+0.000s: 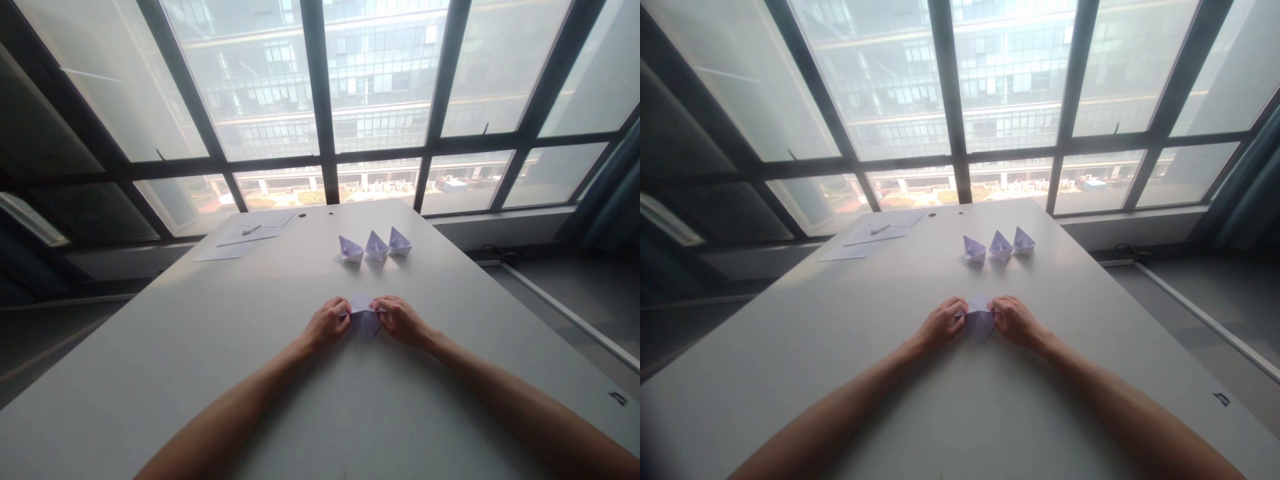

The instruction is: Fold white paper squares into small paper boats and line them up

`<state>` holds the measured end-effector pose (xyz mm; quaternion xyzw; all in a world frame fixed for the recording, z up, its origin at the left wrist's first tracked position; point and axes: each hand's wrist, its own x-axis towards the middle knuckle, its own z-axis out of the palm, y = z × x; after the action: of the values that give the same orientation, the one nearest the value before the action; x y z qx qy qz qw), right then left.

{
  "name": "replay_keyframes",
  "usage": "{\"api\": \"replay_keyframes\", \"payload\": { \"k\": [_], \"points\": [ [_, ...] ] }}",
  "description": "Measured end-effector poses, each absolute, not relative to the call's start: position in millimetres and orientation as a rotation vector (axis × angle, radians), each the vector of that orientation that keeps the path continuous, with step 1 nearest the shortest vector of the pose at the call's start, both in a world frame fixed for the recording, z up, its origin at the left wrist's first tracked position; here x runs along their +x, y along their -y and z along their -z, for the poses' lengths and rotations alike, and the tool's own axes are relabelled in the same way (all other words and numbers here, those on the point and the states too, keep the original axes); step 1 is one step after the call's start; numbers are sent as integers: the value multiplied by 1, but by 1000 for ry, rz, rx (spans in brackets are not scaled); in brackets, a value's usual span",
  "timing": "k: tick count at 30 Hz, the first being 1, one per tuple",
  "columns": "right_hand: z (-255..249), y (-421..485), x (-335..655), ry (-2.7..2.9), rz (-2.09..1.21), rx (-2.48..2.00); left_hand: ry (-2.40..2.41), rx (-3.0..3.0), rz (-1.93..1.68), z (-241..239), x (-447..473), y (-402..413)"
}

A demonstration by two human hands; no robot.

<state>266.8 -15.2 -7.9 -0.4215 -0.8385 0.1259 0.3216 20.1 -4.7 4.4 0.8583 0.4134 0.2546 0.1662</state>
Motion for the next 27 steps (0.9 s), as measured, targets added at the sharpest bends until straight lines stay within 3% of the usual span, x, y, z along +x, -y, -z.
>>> {"api": "replay_keyframes", "payload": {
  "k": [27],
  "points": [
    [11, 13, 270, 2241, -236, -1203, -1183, 2478, -822, 4, 18, -2]
  ]
}}
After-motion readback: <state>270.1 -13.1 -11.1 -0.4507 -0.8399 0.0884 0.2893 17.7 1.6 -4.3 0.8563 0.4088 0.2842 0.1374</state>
